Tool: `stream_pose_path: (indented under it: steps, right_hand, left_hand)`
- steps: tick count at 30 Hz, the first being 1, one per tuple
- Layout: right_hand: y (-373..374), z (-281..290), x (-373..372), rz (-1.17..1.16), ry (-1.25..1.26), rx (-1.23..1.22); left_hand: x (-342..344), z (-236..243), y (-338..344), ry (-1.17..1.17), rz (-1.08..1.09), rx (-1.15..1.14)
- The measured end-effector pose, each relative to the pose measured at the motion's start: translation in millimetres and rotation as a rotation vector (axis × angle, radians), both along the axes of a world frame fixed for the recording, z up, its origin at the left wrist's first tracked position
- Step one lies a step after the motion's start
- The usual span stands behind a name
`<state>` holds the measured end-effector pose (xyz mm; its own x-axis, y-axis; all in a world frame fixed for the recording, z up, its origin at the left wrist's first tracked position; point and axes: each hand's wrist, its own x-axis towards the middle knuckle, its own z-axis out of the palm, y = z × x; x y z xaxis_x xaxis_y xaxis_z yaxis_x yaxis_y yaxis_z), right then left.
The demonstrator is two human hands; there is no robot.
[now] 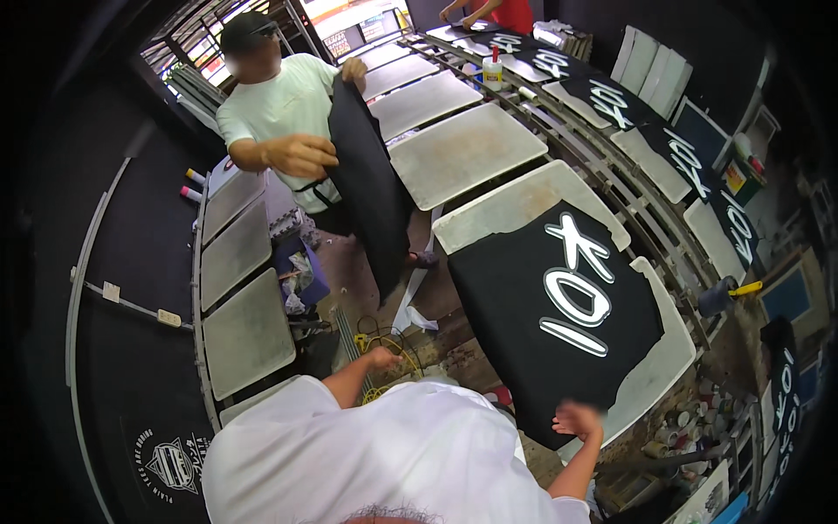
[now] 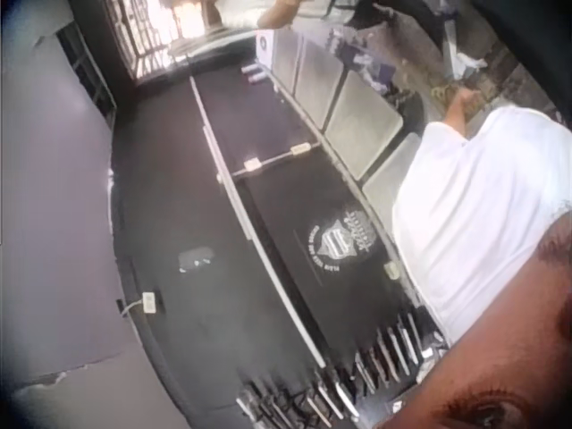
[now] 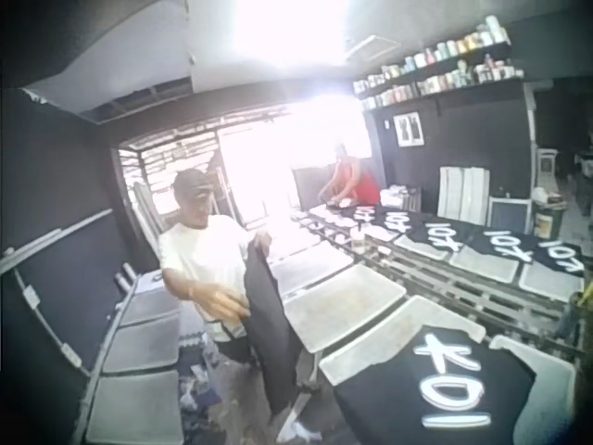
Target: Operate a heat press and screen printing equipment to print designs on black and white t-shirts.
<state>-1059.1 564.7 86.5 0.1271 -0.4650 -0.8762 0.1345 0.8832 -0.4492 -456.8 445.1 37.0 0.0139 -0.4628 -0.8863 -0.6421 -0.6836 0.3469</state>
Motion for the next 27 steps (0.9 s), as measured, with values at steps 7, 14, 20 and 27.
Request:
stream_pose_path:
  steps: [7,14,20,27]
  right_hand:
    - [4.7,-12.1,18.0,-0.165,0.2,-0.202]
    - [36.3,40.7,54.1,0.11,0.231,-0.041]
    - [121.3,-17.4,81.9,0.103,0.281,0.01]
    - [184.5,-62.3,98.7,-0.049,0.317,0.027]
  left_hand:
    - [39.9,-78.3,28.6,0.362,0.194,-0.242]
    - [48.5,-113.2,98.2,0.374,-0.27,-0.42]
    - [99.2,-168.9,163.6,0.051,-0.492,0.009]
    - [88.8,-179.7,106.3,0.11,-0.503,-0.03]
